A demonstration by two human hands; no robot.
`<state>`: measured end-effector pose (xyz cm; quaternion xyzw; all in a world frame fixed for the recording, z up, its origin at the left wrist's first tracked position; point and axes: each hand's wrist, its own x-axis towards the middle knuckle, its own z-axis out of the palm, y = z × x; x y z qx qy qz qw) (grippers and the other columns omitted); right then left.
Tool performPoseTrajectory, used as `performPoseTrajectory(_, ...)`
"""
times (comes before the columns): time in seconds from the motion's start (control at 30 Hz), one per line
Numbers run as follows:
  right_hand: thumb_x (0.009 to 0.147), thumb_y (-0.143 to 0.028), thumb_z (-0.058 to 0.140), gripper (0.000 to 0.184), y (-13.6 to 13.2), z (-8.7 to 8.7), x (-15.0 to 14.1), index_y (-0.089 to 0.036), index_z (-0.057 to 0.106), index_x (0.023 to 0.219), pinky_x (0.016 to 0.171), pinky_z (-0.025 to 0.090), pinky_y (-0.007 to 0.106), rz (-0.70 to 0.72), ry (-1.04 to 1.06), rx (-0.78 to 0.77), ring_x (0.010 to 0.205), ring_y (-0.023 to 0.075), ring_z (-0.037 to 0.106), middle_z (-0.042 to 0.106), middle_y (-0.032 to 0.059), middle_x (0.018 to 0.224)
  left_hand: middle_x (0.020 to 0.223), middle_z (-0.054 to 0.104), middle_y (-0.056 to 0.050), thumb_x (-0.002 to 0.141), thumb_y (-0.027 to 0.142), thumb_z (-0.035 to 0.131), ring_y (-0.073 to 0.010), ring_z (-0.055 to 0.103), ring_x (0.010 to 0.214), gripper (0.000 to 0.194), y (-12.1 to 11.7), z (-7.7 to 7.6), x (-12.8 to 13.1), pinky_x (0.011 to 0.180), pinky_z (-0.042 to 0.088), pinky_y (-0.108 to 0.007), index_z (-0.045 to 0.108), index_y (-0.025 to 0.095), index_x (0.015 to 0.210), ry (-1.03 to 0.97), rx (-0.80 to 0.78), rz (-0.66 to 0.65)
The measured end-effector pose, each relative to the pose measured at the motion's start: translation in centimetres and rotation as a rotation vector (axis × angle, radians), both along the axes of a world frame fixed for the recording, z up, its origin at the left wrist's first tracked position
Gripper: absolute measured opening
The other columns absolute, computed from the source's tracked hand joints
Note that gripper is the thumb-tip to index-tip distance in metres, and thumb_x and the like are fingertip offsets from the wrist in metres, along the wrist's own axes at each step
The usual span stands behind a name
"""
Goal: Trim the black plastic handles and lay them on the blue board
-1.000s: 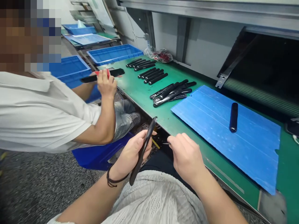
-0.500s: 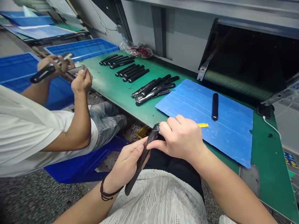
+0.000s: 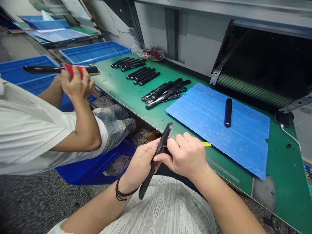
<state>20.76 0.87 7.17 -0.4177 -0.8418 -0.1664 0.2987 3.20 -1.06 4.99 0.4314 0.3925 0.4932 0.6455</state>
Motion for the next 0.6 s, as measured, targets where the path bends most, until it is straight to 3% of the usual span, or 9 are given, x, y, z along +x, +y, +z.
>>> performPoseTrajectory(0.13,0.102,-0.073,0.04,0.062,-0.7,-0.7,-1.0,-0.022,0.053,0.07,0.058,0.022,0.034,0.037,0.048,-0.077,0.061,0.0163,0.034,0.048,0.0013,0.063,0.061,0.052,0.001,0.102,0.054,0.057,-0.0111,0.042,0.057,0.049,0.6,0.3,-0.2,0.055,0.038,-0.024,0.078,0.013,0.12,0.101,0.045,0.007)
performPoseTrajectory(0.33,0.101,-0.074,0.039,0.063,-1.6,-1.7,-2.1,-0.021,0.053,0.069,0.059,0.022,0.035,0.085,0.047,-0.115,0.063,0.0169,0.035,0.048,0.0014,0.064,0.063,0.047,0.003,0.101,0.055,0.058,-0.0106,0.037,0.057,0.048,1.4,0.4,-0.4,0.054,0.034,-0.025,0.077,0.013,0.113,0.07,-0.003,0.049)
performPoseTrajectory(0.6,0.106,-0.067,0.036,0.062,-2.4,-2.7,-2.6,-0.021,0.052,0.066,0.061,0.017,0.036,0.107,0.014,-0.016,0.064,0.0175,0.032,0.045,0.001,0.061,0.063,0.041,0.005,0.1,0.054,0.06,-0.0077,0.031,0.054,0.042,1.7,0.4,-0.3,0.049,0.027,-0.023,0.071,0.014,0.097,-0.023,-0.048,0.055)
